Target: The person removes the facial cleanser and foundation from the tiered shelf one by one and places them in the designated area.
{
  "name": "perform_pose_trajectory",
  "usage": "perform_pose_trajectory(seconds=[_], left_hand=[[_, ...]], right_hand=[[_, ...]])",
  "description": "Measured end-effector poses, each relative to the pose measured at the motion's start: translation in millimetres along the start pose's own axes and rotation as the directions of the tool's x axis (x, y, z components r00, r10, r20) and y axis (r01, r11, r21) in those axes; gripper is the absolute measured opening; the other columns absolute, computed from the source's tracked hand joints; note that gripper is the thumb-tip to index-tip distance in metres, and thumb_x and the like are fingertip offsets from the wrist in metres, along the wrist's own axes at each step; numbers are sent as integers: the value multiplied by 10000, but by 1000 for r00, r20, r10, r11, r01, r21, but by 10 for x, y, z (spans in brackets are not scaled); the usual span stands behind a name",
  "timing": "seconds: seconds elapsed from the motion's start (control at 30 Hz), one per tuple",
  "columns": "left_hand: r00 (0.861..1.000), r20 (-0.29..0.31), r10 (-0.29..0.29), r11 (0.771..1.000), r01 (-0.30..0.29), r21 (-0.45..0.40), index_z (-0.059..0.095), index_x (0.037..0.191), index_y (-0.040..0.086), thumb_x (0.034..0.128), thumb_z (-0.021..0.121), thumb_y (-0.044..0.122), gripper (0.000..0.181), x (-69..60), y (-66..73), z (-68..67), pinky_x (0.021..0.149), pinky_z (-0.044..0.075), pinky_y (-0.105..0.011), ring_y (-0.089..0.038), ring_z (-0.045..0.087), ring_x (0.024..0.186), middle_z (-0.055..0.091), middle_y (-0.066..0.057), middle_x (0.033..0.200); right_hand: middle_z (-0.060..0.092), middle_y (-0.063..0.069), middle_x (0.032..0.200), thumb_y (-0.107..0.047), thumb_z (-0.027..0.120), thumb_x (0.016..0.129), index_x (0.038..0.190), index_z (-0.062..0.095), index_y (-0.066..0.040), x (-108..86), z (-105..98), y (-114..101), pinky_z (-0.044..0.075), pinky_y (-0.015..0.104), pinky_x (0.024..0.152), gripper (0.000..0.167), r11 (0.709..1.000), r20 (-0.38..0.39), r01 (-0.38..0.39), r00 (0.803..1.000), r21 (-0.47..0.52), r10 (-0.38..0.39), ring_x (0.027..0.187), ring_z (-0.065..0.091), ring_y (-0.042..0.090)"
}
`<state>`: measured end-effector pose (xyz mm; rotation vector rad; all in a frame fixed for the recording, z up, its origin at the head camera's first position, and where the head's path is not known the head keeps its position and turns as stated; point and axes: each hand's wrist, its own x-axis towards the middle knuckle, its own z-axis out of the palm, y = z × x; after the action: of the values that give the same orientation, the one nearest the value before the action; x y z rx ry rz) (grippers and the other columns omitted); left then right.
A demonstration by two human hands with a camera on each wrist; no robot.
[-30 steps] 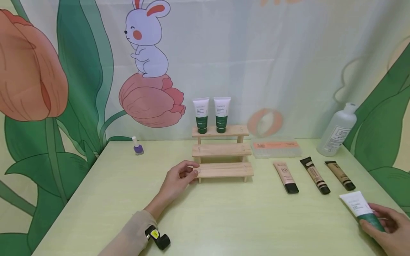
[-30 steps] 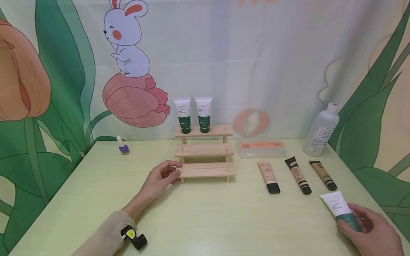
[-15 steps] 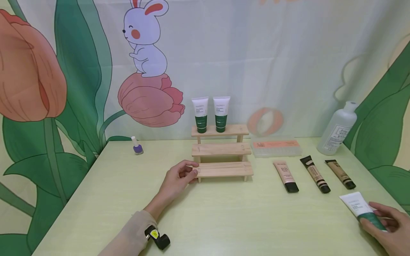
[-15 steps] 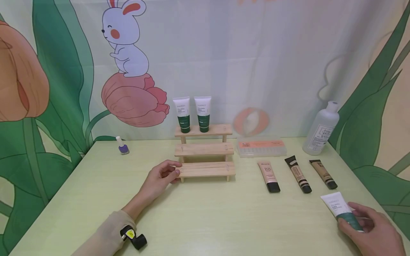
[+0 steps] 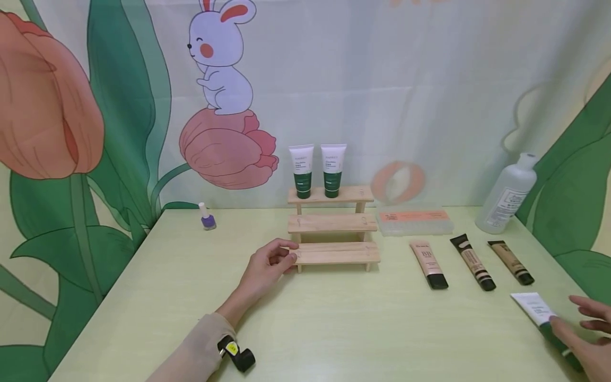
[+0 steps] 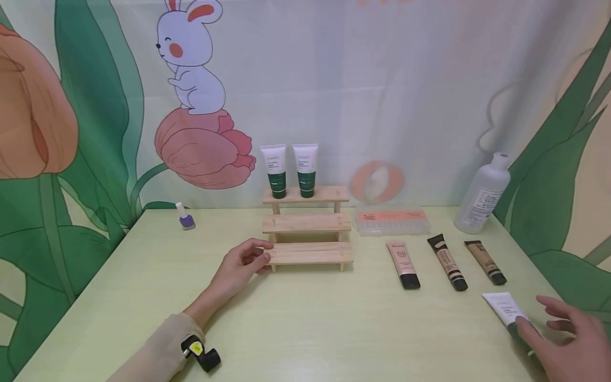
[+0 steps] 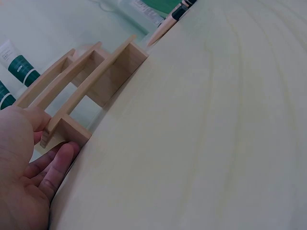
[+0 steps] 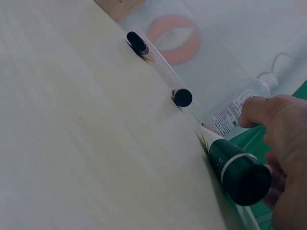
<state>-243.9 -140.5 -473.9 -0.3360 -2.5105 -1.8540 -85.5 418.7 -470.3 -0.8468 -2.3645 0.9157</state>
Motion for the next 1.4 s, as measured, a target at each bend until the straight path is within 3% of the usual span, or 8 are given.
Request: perform_pose_trajectory(seconds=[0.17, 0.27, 0.4, 0.53, 0.67, 1.1, 1.2, 1.4], left_hand=[[1000, 5, -6, 1000, 5, 6, 781, 1286, 201, 1087, 755, 170, 203, 1, -6, 2, 783, 637, -274, -218, 704, 897, 745, -86, 1076], [1000, 7, -7, 1000, 7, 8, 781, 1286, 205, 1087, 756, 172, 204, 3, -16, 4, 784, 637, -271, -220, 705, 899, 744, -86, 1079], [1000, 2, -3, 1000, 3, 6, 781, 1283, 201, 1088, 754, 174, 199, 6, -19, 10, 779, 635, -275, -216, 703, 895, 747, -83, 1076], [1000, 2, -1, 1000, 1, 1, 782, 1283, 200, 1087, 755, 172, 200, 12, -29, 16, 783, 640, -278, -215, 705, 892, 749, -83, 1077], [1000, 8, 1, 1000, -1, 0, 778, 1289, 204, 1088, 754, 175, 205, 15, -31, 20, 794, 644, -278, -214, 715, 895, 752, -79, 1076], [1000, 6, -7, 1000, 7, 13, 775, 1289, 218, 1089, 756, 194, 203, 3, -14, -3, 786, 632, -274, -219, 722, 896, 751, -76, 1074], [1000, 5, -3, 1000, 2, 14, 775, 1292, 211, 1088, 757, 193, 206, 3, -14, -12, 785, 634, -277, -217, 720, 889, 750, -76, 1072], [1000, 5, -6, 1000, 6, 16, 772, 1296, 206, 1090, 755, 191, 208, 1, -7, -10, 784, 633, -280, -214, 734, 893, 758, -75, 1068]], right_hand=[[604, 107, 1551, -79, 779, 1010, 1611, 570, -75, 39, 5, -180, 347, 159, 833, 637, 996, -85, 55, 995, 70, -49, 997, 296, -240], [562, -38, 1560, -114, 777, 1029, 1635, 539, -136, 83, 32, -340, 413, 152, 939, 651, 987, -69, 84, 995, 137, -76, 1106, 389, -211], [552, -112, 1506, -115, 790, 1031, 1613, 533, -140, 131, 80, -642, 464, 81, 969, 637, 946, -11, 225, 973, 232, -228, 1188, 469, -149], [596, -218, 1374, -35, 847, 968, 1519, 601, -127, 174, 176, -1012, 512, 31, 875, 610, 852, 8, 358, 921, 383, -391, 1170, 604, -75], [619, -142, 1396, 21, 852, 948, 1513, 585, -72, 182, 340, -1401, 552, 70, 885, 632, 760, 37, 418, 865, 497, -500, 1200, 662, -10], [583, 49, 1450, -10, 833, 983, 1523, 554, -102, 44, 1046, -2591, 604, 191, 959, 614, 514, 66, 433, 715, 740, -696, 1312, 659, 256], [583, 120, 1455, -58, 840, 993, 1512, 557, -117, 32, 1227, -2775, 607, 213, 972, 594, 493, 81, 400, 708, 773, -702, 1318, 655, 292], [582, 155, 1457, -143, 864, 994, 1530, 525, -82, 41, 1532, -3045, 603, 251, 1013, 637, 516, 122, 345, 730, 784, -673, 1332, 656, 310]])
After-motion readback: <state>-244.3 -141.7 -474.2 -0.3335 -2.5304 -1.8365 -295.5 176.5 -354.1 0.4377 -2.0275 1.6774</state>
